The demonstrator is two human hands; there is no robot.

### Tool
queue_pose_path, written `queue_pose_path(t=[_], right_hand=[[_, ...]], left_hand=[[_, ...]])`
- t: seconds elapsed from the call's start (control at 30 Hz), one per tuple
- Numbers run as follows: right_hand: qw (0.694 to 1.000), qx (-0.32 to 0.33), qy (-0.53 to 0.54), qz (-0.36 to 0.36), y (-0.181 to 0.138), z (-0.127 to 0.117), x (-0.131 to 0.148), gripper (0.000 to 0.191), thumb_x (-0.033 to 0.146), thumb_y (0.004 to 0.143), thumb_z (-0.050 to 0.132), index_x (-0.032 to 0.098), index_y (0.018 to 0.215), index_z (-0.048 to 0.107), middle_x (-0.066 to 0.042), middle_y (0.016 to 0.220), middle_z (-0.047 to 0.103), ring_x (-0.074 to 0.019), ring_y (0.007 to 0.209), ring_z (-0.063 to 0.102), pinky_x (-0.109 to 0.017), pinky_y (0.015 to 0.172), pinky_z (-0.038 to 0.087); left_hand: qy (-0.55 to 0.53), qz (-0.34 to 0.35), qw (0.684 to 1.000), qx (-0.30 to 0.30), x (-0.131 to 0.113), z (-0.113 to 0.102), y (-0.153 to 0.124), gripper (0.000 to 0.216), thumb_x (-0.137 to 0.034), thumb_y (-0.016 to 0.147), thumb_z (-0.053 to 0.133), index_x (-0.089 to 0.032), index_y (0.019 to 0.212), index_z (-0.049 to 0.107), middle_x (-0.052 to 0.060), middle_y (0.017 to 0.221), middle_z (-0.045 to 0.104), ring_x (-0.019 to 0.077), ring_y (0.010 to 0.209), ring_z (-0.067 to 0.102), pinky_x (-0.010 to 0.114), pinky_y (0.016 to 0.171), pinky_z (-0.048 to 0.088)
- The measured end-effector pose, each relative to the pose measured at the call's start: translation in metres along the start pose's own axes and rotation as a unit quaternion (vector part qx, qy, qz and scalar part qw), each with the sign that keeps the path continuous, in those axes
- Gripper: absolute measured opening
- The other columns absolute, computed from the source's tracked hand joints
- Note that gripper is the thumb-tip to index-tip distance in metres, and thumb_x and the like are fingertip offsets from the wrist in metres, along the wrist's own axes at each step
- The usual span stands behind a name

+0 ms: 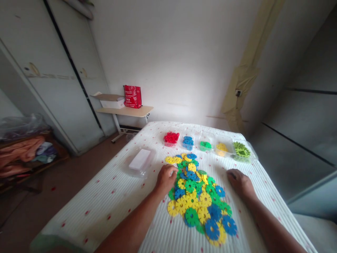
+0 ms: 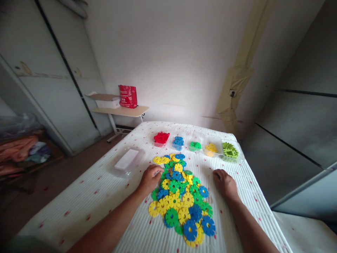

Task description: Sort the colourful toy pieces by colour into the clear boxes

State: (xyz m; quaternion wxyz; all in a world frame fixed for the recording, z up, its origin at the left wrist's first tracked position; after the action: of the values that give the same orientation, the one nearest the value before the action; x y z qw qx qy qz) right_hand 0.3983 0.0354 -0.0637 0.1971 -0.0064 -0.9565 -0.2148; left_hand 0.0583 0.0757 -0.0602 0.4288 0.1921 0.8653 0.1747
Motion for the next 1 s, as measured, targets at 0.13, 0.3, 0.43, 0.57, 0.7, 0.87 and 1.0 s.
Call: queue_pose_path(t=[0.13, 0.3, 0.43, 0.57, 0.7, 0.87, 1.0], right_hand=[[1.000, 0.001, 0.001, -0.004, 0.000, 0.001, -0.001, 0.030, 0.037, 0.077, 0.039, 0.019, 0.078, 0.064, -0.007, 0.081, 0.067, -0.0200, 0.072, 0.062, -0.029, 0.067, 0.046], [1.000, 0.006, 0.002, -0.001, 0.000, 0.000, 0.000, 0.030, 0.036, 0.076, 0.039, 0.019, 0.077, 0.063, -0.007, 0.081, 0.067, -0.0204, 0.073, 0.062, -0.029, 0.067, 0.045], [1.000, 0.006, -0.004, 0.004, 0.000, -0.001, 0.002, 0.030, 0.036, 0.075, 0.038, 0.019, 0.076, 0.063, -0.007, 0.081, 0.067, -0.0203, 0.073, 0.062, -0.029, 0.068, 0.045], [1.000, 0.008, -0.008, 0.004, 0.000, -0.001, 0.003, 0.029, 0.035, 0.077, 0.038, 0.020, 0.077, 0.063, -0.006, 0.082, 0.067, -0.0191, 0.073, 0.062, -0.027, 0.067, 0.045], [1.000, 0.003, -0.018, 0.002, -0.001, 0.001, 0.004, 0.027, 0.032, 0.078, 0.039, 0.021, 0.076, 0.063, -0.006, 0.082, 0.067, -0.0177, 0.072, 0.061, -0.026, 0.064, 0.044], [1.000, 0.002, -0.025, 0.002, -0.001, 0.002, 0.004, 0.027, 0.031, 0.078, 0.039, 0.020, 0.078, 0.064, -0.006, 0.083, 0.066, -0.0174, 0.071, 0.061, -0.026, 0.064, 0.043], [1.000, -0.005, -0.026, 0.002, -0.001, 0.001, 0.005, 0.026, 0.030, 0.078, 0.039, 0.020, 0.078, 0.064, -0.005, 0.082, 0.066, -0.0169, 0.071, 0.060, -0.025, 0.064, 0.043]], left_hand=[[-0.010, -0.018, 1.000, -0.009, 0.004, -0.002, 0.001, 0.019, -0.005, 0.072, 0.051, -0.017, 0.074, 0.065, 0.003, 0.081, 0.067, 0.0153, 0.082, 0.059, 0.027, 0.077, 0.046], [-0.023, -0.043, 0.999, -0.013, 0.005, -0.004, 0.001, 0.022, -0.003, 0.072, 0.048, -0.017, 0.076, 0.065, 0.003, 0.082, 0.067, 0.0142, 0.082, 0.060, 0.024, 0.072, 0.047], [-0.028, -0.046, 0.998, -0.015, 0.004, -0.006, 0.001, 0.022, -0.004, 0.072, 0.048, -0.017, 0.075, 0.065, 0.002, 0.081, 0.067, 0.0137, 0.081, 0.060, 0.024, 0.072, 0.047], [-0.009, -0.022, 1.000, -0.012, -0.004, -0.008, 0.000, 0.017, -0.009, 0.074, 0.051, -0.018, 0.076, 0.065, 0.002, 0.080, 0.067, 0.0140, 0.081, 0.060, 0.025, 0.076, 0.045], [0.081, -0.001, 0.996, 0.027, -0.024, -0.006, 0.004, 0.013, -0.025, 0.078, 0.055, -0.019, 0.075, 0.066, 0.003, 0.080, 0.067, 0.0164, 0.083, 0.058, 0.029, 0.078, 0.041], [0.187, -0.034, 0.976, 0.104, -0.047, 0.005, 0.017, 0.030, -0.050, 0.073, 0.059, -0.021, 0.071, 0.067, 0.004, 0.080, 0.066, 0.0209, 0.086, 0.058, 0.033, 0.078, 0.038], [0.189, -0.094, 0.968, 0.138, -0.052, 0.022, 0.022, 0.028, -0.049, 0.065, 0.064, -0.021, 0.066, 0.065, 0.003, 0.080, 0.065, 0.0231, 0.090, 0.057, 0.035, 0.080, 0.037]])
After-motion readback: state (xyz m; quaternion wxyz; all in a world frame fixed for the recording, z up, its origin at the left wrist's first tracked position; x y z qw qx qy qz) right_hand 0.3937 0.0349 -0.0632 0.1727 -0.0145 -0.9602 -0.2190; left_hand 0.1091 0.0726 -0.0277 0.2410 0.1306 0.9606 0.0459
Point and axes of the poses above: each hand's wrist, its own y-axis towards the middle knuckle, its own z-axis out of the palm, x = y × z, the point moved 4 cm from there along y, towards the middle knuckle
